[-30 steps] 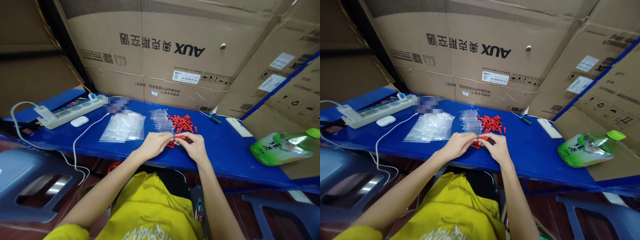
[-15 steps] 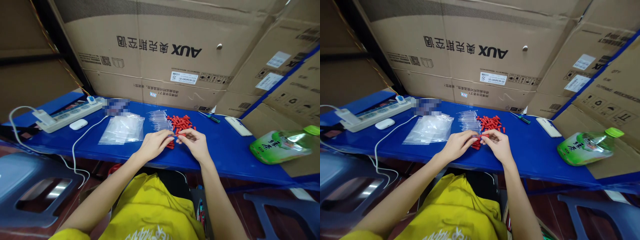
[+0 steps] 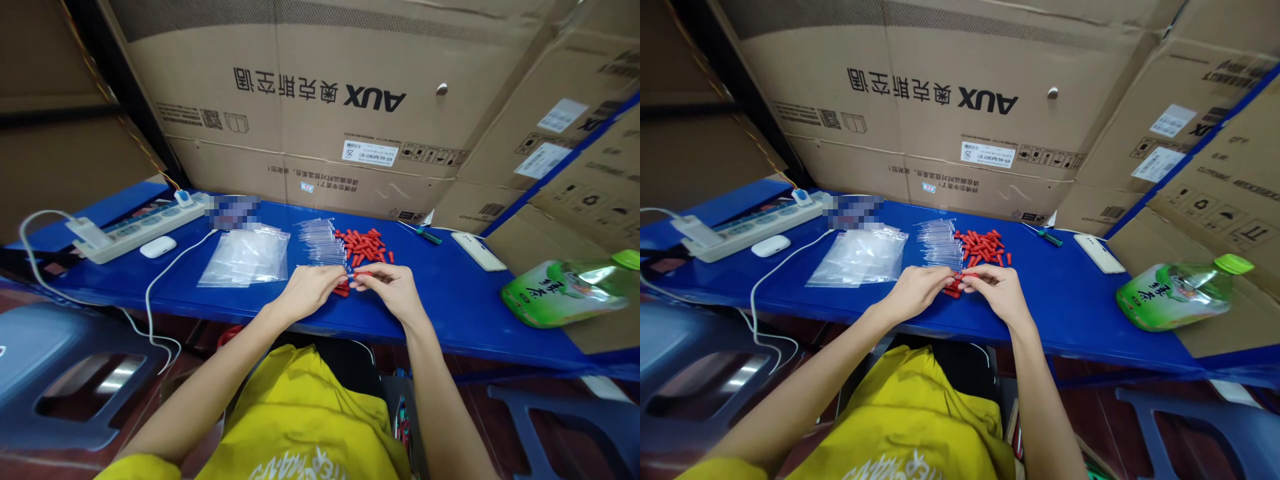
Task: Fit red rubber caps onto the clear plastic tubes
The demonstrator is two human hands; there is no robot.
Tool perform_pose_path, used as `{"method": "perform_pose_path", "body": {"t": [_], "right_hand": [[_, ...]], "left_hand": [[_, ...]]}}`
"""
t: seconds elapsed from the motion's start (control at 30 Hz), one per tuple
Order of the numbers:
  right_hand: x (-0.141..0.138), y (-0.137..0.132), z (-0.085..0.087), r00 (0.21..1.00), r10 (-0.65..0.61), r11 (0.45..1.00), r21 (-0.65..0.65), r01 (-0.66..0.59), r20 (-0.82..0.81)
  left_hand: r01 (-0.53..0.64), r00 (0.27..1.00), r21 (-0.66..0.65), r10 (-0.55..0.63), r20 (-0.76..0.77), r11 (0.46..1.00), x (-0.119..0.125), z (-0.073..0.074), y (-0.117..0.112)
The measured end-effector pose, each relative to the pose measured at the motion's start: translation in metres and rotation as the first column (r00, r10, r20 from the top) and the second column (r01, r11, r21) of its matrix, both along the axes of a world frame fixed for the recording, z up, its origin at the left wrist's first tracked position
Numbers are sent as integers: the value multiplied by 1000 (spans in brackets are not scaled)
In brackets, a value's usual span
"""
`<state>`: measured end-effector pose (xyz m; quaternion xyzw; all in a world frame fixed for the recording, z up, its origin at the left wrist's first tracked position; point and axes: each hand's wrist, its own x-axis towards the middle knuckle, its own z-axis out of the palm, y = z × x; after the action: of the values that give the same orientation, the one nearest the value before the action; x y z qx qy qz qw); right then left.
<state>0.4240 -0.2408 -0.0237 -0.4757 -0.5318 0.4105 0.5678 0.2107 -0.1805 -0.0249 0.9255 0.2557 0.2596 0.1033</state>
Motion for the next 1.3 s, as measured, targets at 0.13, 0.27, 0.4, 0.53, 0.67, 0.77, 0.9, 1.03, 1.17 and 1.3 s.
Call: {"method": "perform_pose_path", "body": {"t": [0.13, 0.27, 0.4, 0.53, 0.67, 0.77, 0.9, 1.03, 1.17, 1.3], "right_hand": [[0, 1, -1, 1000, 0, 1000, 0, 0, 7], [1, 0, -1, 1000, 7, 1000, -1, -7, 5], [-7, 0, 1, 1000, -16, 1000, 8, 16, -20], [-23, 4, 1, 994, -84, 995, 47, 87, -69], [-29, 11, 1, 994, -73, 995, 67, 78, -78], [-22, 13, 2, 994, -82, 994, 61, 86, -73], [-13, 11, 3, 995, -82, 995, 51, 84, -50], [-10, 7, 3, 996, -60, 998, 29, 61, -61], [-9, 5, 2, 996, -22, 1000, 17, 24, -88], [-9, 4, 3, 997, -8, 1000, 7, 8, -82]], "left_hand": [[-9, 1000, 17, 9, 0, 1000, 0, -1, 0], [-20, 1000, 47, 20, -5, 999, 0, -2, 0], [-38, 999, 69, 39, -8, 997, 0, -1, -1], [-74, 997, 99, 73, 7, 992, -7, 4, 4], [-80, 997, 131, 78, 26, 988, -16, 10, 12], [-86, 996, 123, 81, 47, 989, -17, 11, 14], [-58, 998, 96, 55, 38, 994, -12, 7, 13], [-15, 1000, 90, 14, 17, 996, -12, 5, 13], [25, 999, 75, -27, 24, 997, -14, 6, 13], [55, 998, 46, -56, 18, 997, -14, 7, 13]]}}
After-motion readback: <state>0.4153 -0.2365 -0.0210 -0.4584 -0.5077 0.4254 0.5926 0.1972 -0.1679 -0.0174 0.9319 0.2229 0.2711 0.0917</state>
